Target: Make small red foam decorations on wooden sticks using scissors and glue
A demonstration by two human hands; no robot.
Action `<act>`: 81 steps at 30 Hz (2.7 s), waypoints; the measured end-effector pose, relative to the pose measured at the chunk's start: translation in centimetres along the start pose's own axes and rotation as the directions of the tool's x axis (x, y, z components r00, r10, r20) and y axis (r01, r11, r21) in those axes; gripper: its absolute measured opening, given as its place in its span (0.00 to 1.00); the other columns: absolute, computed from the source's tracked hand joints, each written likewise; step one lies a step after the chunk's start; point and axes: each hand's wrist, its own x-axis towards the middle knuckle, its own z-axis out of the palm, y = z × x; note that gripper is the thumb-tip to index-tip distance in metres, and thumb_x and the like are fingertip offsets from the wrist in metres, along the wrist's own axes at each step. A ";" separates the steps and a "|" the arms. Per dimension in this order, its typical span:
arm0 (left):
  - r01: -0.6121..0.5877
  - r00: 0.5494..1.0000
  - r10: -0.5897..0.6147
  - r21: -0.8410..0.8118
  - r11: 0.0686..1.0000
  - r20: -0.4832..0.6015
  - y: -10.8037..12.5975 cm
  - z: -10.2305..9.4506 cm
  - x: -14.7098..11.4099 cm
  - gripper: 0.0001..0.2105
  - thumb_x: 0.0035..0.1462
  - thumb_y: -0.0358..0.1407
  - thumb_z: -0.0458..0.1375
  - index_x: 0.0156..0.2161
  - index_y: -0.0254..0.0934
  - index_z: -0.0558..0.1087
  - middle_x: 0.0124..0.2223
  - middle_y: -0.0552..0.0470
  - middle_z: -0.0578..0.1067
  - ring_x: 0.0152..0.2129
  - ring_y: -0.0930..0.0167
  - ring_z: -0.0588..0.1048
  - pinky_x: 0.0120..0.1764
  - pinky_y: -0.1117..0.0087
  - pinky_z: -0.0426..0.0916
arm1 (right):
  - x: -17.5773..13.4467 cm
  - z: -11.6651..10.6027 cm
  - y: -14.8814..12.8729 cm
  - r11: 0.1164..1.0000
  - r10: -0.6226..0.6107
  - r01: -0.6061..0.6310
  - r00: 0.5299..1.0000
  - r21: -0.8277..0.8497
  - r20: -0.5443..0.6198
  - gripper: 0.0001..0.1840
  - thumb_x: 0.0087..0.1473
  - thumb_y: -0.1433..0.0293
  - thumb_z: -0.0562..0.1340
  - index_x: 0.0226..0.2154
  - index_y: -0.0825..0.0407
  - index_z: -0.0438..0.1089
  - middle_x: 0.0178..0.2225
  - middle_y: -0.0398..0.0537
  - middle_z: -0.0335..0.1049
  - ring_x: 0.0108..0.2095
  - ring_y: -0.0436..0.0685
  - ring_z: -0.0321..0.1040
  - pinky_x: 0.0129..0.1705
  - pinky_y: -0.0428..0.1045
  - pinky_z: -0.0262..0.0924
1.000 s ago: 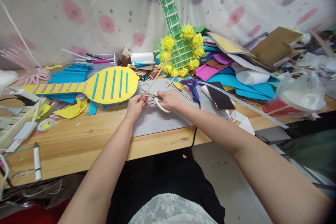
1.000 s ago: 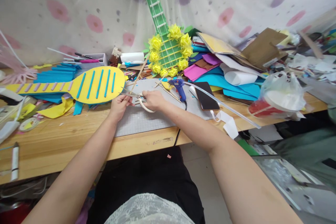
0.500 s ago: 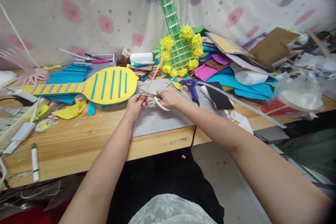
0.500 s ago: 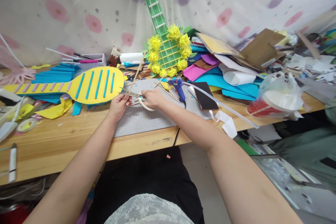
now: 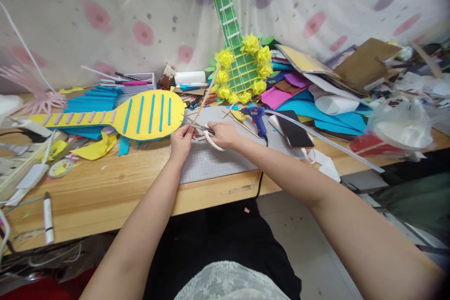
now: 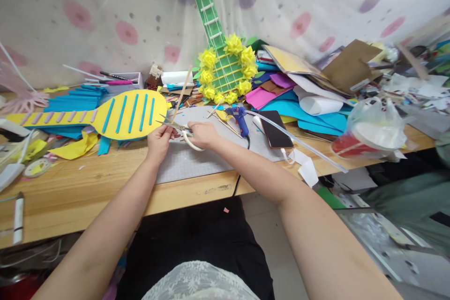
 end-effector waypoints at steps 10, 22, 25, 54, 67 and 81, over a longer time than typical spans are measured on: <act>-0.047 0.998 0.042 0.158 0.986 0.036 0.7 0.0 -0.1 0.12 0.52 0.36 0.52 0.20 0.35 0.68 0.17 0.56 0.64 0.18 0.76 0.65 0.25 0.76 0.62 | 0.0 -0.2 -0.3 0.998 0.053 -0.052 0.998 -0.022 0.037 0.24 0.53 0.52 0.49 0.39 0.52 0.67 0.38 0.54 0.73 0.40 0.60 0.69 0.35 0.48 0.54; 0.077 0.997 -0.076 0.040 0.996 -0.014 0.8 0.4 -0.1 0.10 0.49 0.34 0.53 0.19 0.35 0.67 0.16 0.58 0.60 0.16 0.76 0.66 0.25 0.74 0.66 | 0.3 0.1 0.2 0.999 0.015 -0.014 0.999 -0.029 0.034 0.24 0.52 0.53 0.49 0.38 0.53 0.68 0.37 0.55 0.73 0.38 0.60 0.70 0.33 0.48 0.54; 0.056 0.998 -0.056 0.035 0.998 -0.004 0.6 0.3 -0.1 0.10 0.50 0.34 0.53 0.20 0.35 0.69 0.16 0.58 0.62 0.16 0.76 0.66 0.25 0.74 0.65 | 0.3 0.0 0.3 0.999 -0.022 0.022 1.000 -0.032 0.006 0.25 0.52 0.53 0.49 0.40 0.53 0.66 0.39 0.55 0.73 0.39 0.61 0.69 0.34 0.48 0.55; 0.064 0.994 -0.060 0.043 0.997 -0.096 -0.1 -0.1 0.4 0.10 0.55 0.40 0.51 0.31 0.36 0.68 0.22 0.57 0.62 0.16 0.77 0.64 0.22 0.76 0.65 | 0.2 -2.6 3.6 0.994 0.104 -0.098 0.976 -0.036 0.192 0.23 0.49 0.56 0.52 0.42 0.53 0.66 0.43 0.56 0.70 0.42 0.62 0.67 0.37 0.50 0.59; 0.329 0.944 -0.327 -0.070 0.942 0.031 0.3 -0.1 0.5 0.10 0.54 0.39 0.50 0.26 0.36 0.65 0.15 0.62 0.51 0.09 0.79 0.52 0.14 0.77 0.54 | 1.0 -3.5 3.5 0.977 0.187 -0.186 0.982 -0.104 0.007 0.19 0.46 0.67 0.60 0.43 0.55 0.66 0.45 0.57 0.67 0.44 0.62 0.64 0.40 0.51 0.58; 0.019 0.997 -0.062 0.649 0.760 0.043 1.3 -1.0 -0.1 0.15 0.55 0.45 0.48 0.23 0.37 0.61 0.20 0.55 0.62 0.20 0.74 0.60 0.25 0.73 0.51 | 4.3 -1.0 0.4 0.923 -0.377 0.369 0.925 -0.108 -0.056 0.17 0.58 0.64 0.50 0.36 0.56 0.70 0.37 0.54 0.70 0.38 0.55 0.62 0.38 0.48 0.46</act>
